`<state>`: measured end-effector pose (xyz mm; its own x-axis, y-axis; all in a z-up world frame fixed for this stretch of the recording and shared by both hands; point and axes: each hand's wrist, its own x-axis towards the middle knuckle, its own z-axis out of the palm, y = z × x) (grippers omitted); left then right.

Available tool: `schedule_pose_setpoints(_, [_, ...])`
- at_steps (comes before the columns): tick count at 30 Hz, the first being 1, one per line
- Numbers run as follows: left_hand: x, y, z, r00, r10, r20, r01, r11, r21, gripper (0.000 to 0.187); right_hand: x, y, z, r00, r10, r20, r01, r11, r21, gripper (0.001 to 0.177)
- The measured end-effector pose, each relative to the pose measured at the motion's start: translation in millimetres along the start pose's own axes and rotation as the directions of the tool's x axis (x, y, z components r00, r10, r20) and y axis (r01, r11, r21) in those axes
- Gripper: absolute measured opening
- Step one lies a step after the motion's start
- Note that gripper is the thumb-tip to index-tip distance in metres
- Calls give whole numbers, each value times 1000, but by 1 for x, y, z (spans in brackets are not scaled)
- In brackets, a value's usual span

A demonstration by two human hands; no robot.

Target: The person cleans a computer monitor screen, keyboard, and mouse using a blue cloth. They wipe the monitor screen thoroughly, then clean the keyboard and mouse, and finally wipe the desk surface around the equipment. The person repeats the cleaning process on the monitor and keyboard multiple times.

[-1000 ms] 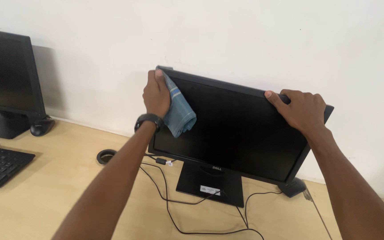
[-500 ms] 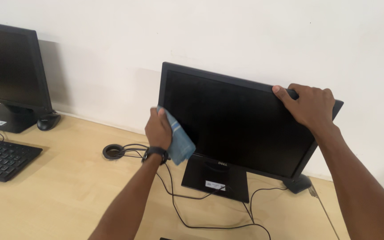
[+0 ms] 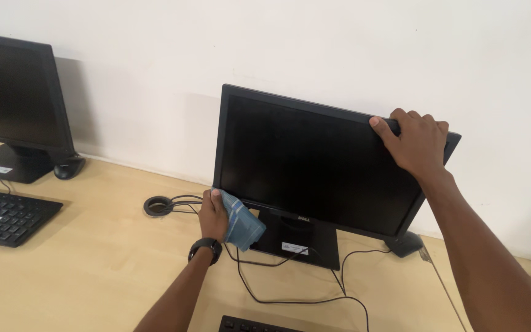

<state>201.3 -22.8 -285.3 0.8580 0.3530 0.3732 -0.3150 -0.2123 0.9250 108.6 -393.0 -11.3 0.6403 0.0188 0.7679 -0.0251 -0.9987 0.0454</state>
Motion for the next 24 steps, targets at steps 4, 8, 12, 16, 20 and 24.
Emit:
schedule_pose_setpoints(4, [3, -7, 28, 985, -145, -94, 84, 878, -472, 50, 0, 0, 0, 1000, -8, -16, 8, 1000, -3, 67])
schedule_pose_setpoints(8, [-12, 28, 54, 900, -403, -168, 249, 790, -561, 49, 0, 2, 4, 998, -29, -55, 29, 1000, -4, 66])
schedule_pose_setpoints(12, [-26, 53, 60, 821, -546, -165, 438, 789, -430, 58, 1, 5, 9, 999, -6, -43, 5, 1000, -24, 66])
schedule_pose_setpoints(16, [-35, 45, 83, 872, -392, -293, 318, 909, -270, 56, 1, 6, 12, 995, -40, -89, 37, 999, -40, 64])
schedule_pose_setpoints(20, [-79, 64, 109, 865, -491, -104, 447, 848, -285, 55, -2, 5, 11, 991, -61, -120, 59, 998, -20, 61])
schedule_pose_setpoints(24, [-101, 82, 124, 896, -438, -70, 385, 847, -367, 40, -1, 4, 10, 998, -18, -63, 16, 999, -30, 63])
